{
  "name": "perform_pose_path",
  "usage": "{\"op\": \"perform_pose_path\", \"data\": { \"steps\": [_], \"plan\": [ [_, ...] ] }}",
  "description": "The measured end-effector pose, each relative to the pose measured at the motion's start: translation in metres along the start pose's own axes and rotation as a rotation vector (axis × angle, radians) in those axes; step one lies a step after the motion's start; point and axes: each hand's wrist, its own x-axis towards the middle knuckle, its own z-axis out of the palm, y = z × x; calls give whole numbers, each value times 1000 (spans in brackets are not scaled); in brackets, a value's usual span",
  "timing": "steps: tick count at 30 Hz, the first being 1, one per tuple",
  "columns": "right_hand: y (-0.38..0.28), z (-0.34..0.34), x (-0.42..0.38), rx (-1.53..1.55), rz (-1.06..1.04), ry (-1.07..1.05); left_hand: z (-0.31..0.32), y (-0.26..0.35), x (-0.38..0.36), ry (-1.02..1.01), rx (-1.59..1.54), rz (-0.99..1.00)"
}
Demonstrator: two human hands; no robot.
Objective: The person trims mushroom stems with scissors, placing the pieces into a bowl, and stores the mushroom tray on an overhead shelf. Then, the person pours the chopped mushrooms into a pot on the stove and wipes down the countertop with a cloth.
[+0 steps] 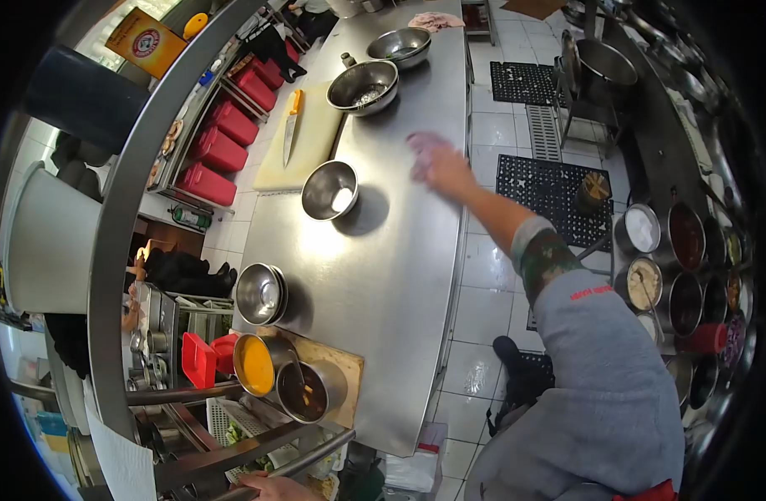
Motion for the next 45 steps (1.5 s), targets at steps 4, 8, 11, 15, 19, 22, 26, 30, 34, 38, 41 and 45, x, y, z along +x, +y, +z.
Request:
{"op": "perform_pose_path", "data": {
  "steps": [4, 8, 11, 15, 19, 22, 26, 30, 34, 38, 41, 45],
  "plan": [
    [100, 68, 25, -229, 304, 263, 15, 18, -6, 108, -129, 27],
    [64, 75, -36, 179, 598, 305, 20, 27, -13, 117, -163, -58],
    [20, 99, -148, 438, 587, 153, 12, 0, -12, 17, -228, -147],
    [-90, 129, -345, 547, 481, 35, 20, 24, -12, -25, -307, 33],
    [-135, 201, -533, 389, 326, -307, 4, 53, -17, -150, -281, -101],
    [-162, 141, -571, 289, 119, -808, -20, 24, -26, -439, -216, 2],
    [-218, 12, -555, 214, -321, -754, -129, -3, -72, -657, -353, 97],
    [-285, -73, -445, 149, -396, -366, -204, -82, -139, -864, -265, -152],
    [-344, -114, -341, 112, -509, 168, -242, -89, -190, -946, -430, -132],
    [-379, -186, -424, 522, -703, -49, -280, -100, -231, -1082, -245, -184],
    [-308, -198, -519, 422, -553, -265, -290, -106, -266, -1252, -126, -276],
    [-167, -214, -644, 313, -162, -344, -273, -105, -314, -1490, -138, -205]
  ]
}}
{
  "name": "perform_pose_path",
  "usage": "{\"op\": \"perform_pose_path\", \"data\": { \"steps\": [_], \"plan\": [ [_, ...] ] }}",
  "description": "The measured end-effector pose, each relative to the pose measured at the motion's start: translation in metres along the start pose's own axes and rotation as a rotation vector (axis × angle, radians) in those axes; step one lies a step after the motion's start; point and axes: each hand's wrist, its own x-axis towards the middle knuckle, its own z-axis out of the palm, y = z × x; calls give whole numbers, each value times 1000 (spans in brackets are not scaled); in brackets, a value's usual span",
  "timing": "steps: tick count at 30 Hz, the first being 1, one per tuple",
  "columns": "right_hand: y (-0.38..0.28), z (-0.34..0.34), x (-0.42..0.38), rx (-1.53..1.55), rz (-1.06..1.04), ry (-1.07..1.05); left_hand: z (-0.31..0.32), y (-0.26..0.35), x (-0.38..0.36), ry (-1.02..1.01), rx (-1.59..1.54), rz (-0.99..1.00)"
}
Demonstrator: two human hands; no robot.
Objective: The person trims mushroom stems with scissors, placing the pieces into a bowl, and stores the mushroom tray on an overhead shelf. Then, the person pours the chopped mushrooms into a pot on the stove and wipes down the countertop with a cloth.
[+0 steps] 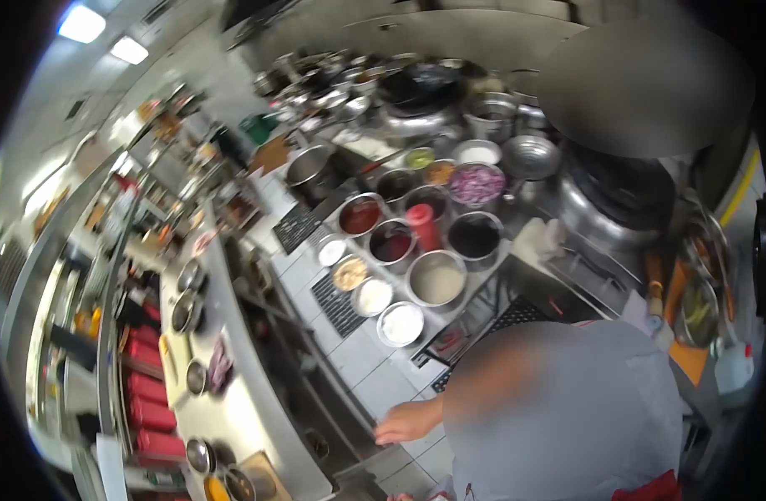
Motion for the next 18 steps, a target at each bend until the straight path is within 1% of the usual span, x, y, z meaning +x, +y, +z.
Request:
{"op": "perform_pose_path", "data": {
  "steps": [1, 3, 4, 6, 7, 10, 11, 12, 14, 17, 18],
  "plan": [
    [18, -6, -35, 53, 34, 55, 12, 18, 3, -26, 55, 46],
    [39, -30, -90, 23, 284, 26, 20, 81, 10, -195, 270, 182],
    [44, -43, -110, 21, 352, 97, 28, 113, 16, -278, 374, 260],
    [53, -68, -146, 16, 469, 227, 46, 164, 34, -408, 356, 374],
    [64, -82, -168, 15, 468, 352, 64, 201, 42, -486, 371, 455],
    [83, -96, -195, -15, 425, 548, 91, 268, 30, -512, 453, 566],
    [84, -99, -203, -29, 401, 594, 105, 254, 51, -536, 428, 606],
    [85, -105, -209, -48, 374, 632, 117, 257, 54, -558, 475, 641],
    [91, -109, -219, -59, 432, 581, 134, 257, 57, -585, 560, 700],
    [85, -114, -232, 0, 527, 525, 159, 238, 68, -759, 476, 581],
    [87, -113, -233, -22, 545, 469, 158, 227, 71, -753, 478, 590]
  ]
}}
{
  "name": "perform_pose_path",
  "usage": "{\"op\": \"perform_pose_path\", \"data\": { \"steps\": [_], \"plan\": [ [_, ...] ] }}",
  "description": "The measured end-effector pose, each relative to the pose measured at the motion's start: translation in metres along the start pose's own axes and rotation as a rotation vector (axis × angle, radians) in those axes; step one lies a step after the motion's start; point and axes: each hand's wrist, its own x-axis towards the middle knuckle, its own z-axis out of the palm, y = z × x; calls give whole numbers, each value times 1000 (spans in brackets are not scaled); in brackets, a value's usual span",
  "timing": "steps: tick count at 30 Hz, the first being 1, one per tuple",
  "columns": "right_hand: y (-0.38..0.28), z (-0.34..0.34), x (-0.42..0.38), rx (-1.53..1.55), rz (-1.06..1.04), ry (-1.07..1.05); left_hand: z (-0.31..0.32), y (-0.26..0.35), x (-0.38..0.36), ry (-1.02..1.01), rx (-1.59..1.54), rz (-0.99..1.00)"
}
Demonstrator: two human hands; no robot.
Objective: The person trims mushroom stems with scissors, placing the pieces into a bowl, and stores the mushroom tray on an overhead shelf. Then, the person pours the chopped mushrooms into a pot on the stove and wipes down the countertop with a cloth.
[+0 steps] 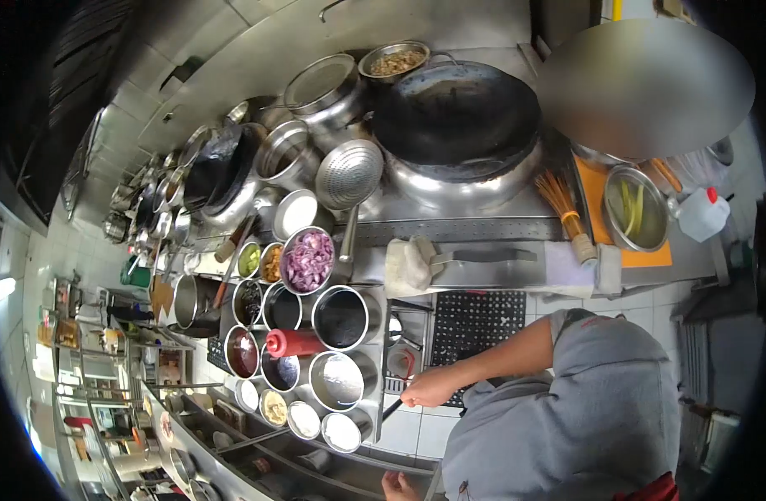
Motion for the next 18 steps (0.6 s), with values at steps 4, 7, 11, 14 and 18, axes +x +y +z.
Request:
{"op": "perform_pose_path", "data": {
  "steps": [4, 7, 11, 14, 18],
  "plan": [
    [-6, -5, 7, -54, 38, -117, 12, -16, -16, -114, 83, -138],
    [-30, -11, 15, -58, 62, -151, 15, -44, -25, -145, 4, -220],
    [-46, 8, 40, -94, -12, -168, 0, -55, -27, -92, -126, -191],
    [-65, 40, 68, -51, -134, -203, -11, -92, -20, 19, -148, -104],
    [-127, 94, 114, -72, -251, -233, -60, -131, -23, -16, -141, -93]
  ]
}}
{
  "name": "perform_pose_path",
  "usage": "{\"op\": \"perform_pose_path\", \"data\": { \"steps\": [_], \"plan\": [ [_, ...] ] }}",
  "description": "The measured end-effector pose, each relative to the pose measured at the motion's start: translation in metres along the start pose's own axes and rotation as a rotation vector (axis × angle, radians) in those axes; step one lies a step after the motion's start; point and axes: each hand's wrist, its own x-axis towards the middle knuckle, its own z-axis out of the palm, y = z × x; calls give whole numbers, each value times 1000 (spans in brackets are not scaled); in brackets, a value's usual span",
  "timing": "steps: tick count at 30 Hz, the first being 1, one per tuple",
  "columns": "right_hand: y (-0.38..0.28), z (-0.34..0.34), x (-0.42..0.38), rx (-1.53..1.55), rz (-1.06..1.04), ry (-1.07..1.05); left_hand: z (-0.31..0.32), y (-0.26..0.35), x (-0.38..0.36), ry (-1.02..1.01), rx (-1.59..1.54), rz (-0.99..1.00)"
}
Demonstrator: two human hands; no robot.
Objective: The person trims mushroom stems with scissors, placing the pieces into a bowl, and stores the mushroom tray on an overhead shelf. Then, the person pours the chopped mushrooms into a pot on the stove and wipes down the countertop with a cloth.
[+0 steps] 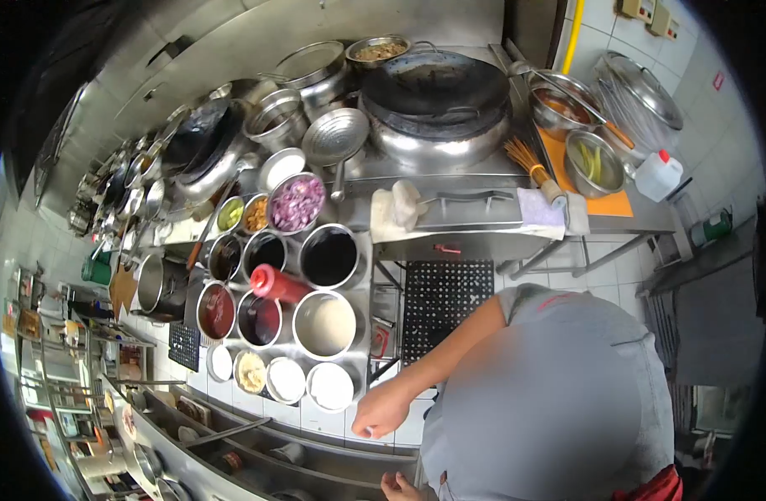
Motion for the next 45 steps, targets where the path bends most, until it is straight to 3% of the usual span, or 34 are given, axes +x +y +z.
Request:
{"op": "perform_pose_path", "data": {
  "steps": [1, 4, 5, 8, 11, 15, 18, 19, 21, 25, 34, 38, 41, 45],
  "plan": [
    [-13, 14, 21, 27, -68, -2, -12, 1, -3, -4, 24, -43],
    [-57, 50, 76, 58, -121, -95, -39, -65, -2, 86, -373, -14],
    [-64, 66, 92, 44, -150, -93, -76, 34, -31, 0, 82, -145],
    [-82, 98, 123, 46, -185, -76, -107, 28, -30, -3, 15, -200],
    [-87, 104, 139, 86, -146, -41, -96, -140, 48, 12, -247, 103],
    [-75, 77, 145, 35, -54, 31, -108, -53, 53, -30, -266, 37],
    [-76, 43, 143, 110, -6, 97, -115, -5, 63, 68, -280, 225],
    [-81, 27, 143, 142, 19, 88, -123, 8, 70, 59, -193, 184],
    [-88, 1, 150, 204, 177, 19, -134, 15, 89, 93, -140, 202],
    [-69, -45, 192, 264, 212, -37, -163, 23, 125, 148, -140, 137],
    [-39, -157, 415, -33, 20, -261, -260, 14, 197, 422, -142, -33],
    [-32, -143, 529, -124, -216, -396, -285, 20, 219, 581, -180, -68],
    [-23, -121, 603, -108, -239, -484, -300, 18, 246, 604, -254, -167],
    [16, -92, 666, -133, -242, -457, -339, 22, 315, 653, -263, -121]
  ]
}}
